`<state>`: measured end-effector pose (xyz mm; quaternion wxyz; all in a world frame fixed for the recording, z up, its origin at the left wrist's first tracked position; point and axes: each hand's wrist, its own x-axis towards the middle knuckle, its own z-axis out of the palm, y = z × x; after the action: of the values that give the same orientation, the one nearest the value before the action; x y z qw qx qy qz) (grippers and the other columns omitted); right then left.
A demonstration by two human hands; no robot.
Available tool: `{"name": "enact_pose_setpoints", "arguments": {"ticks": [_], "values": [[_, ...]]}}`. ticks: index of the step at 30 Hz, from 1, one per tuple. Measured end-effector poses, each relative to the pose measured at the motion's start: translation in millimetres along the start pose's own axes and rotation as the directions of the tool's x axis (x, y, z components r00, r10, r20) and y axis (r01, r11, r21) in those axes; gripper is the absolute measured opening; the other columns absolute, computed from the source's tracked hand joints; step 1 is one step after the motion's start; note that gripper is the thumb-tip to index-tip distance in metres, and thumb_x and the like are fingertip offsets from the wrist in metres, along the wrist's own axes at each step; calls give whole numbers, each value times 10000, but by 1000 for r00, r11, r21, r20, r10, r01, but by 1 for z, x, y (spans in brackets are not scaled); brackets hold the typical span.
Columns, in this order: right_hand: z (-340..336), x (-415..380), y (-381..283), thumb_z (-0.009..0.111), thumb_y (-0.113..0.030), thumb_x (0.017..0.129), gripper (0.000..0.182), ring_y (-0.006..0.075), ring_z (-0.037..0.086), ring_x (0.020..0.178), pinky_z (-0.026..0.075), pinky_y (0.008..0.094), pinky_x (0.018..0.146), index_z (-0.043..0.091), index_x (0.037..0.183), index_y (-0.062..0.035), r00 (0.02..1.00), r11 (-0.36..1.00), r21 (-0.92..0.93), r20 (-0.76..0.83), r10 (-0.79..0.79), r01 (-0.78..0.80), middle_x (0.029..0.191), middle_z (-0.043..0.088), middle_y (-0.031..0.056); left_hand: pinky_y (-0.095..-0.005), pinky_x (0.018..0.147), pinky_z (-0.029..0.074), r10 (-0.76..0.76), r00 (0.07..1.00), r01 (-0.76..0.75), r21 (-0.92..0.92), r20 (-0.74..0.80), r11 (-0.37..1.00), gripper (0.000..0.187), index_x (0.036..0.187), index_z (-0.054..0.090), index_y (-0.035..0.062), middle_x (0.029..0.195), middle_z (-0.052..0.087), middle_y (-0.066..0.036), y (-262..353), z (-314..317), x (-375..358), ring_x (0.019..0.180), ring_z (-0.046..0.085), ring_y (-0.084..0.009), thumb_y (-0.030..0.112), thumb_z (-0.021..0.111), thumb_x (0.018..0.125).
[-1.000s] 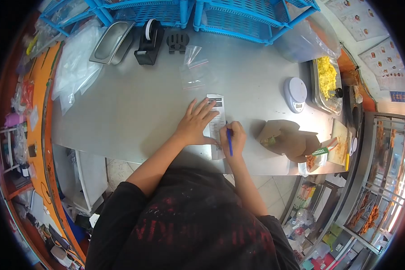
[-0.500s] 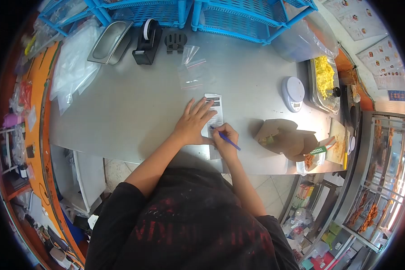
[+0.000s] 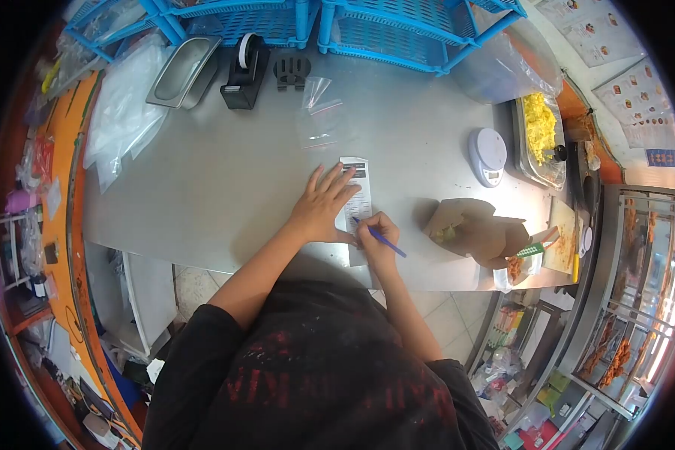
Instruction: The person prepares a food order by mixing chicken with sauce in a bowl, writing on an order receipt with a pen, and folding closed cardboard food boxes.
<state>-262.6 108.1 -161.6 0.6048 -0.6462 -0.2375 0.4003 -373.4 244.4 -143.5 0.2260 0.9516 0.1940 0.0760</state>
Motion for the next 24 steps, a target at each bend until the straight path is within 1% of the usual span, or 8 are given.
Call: {"name": "enact_pose_setpoints", "arguments": {"ticks": [3,6,9,12,17,20,23,24], "values": [[-3,1,10,572,14,809,89,46,490,554,407,208,505,517,746,-16,996,981,-188,84,-37,52,649,558,20,-510,1122,49,-1,1000,1,3,4,1000,969,1280,457,116,1466,261,-114,1,0,1,1384,158,-293,603,763,501],[2,0,-1,579,14,802,90,46,484,551,399,210,499,521,741,-15,999,990,-144,-41,-15,9,649,558,17,-508,1122,48,-1,1000,1,-4,-9,1000,971,1278,460,114,1467,260,-115,0,1,1,1384,156,-293,609,762,499],[-5,-2,4,588,14,799,100,43,475,555,391,212,501,523,728,-13,1000,990,-141,3,-16,16,652,555,9,-505,1122,47,4,1000,-4,-4,-10,1000,977,1278,460,113,1467,259,-116,0,2,1,1385,154,-292,616,760,496],[-10,-2,-5,594,8,797,90,43,481,570,393,213,510,534,733,-11,989,972,-226,-114,-96,68,658,560,11,-502,1122,46,4,1000,-4,-6,-13,1000,980,1277,462,111,1467,259,-118,-2,2,-1,1386,154,-289,617,761,492],[-3,-6,-9,631,-37,750,55,130,565,549,445,276,513,585,745,-7,994,915,-389,14,-111,107,634,603,93,-502,1121,49,7,999,-8,-28,-37,1000,975,1267,467,105,1462,269,-122,0,3,0,1383,165,-291,610,765,488],[-4,-9,-9,648,-56,737,79,199,593,547,460,296,529,589,748,-6,981,853,-484,88,-173,194,647,596,142,-505,1120,55,21,1000,-22,83,10,996,961,1255,474,102,1456,280,-124,-2,2,1,1380,172,-298,615,760,495],[-4,-11,-19,643,-35,738,66,197,583,528,458,298,525,587,744,-1,969,835,-534,-104,-225,136,620,586,138,-508,1118,61,17,999,-17,-9,-42,1000,946,1243,481,103,1454,282,-128,-1,3,0,1378,174,-302,608,766,495],[-2,-13,-20,639,-59,752,80,218,583,525,459,307,526,587,741,1,979,866,-485,-87,-186,122,615,587,146,-510,1117,62,14,999,-15,-8,-36,1000,980,1265,456,100,1455,279,-129,-1,3,0,1378,173,-305,609,769,489]]}}
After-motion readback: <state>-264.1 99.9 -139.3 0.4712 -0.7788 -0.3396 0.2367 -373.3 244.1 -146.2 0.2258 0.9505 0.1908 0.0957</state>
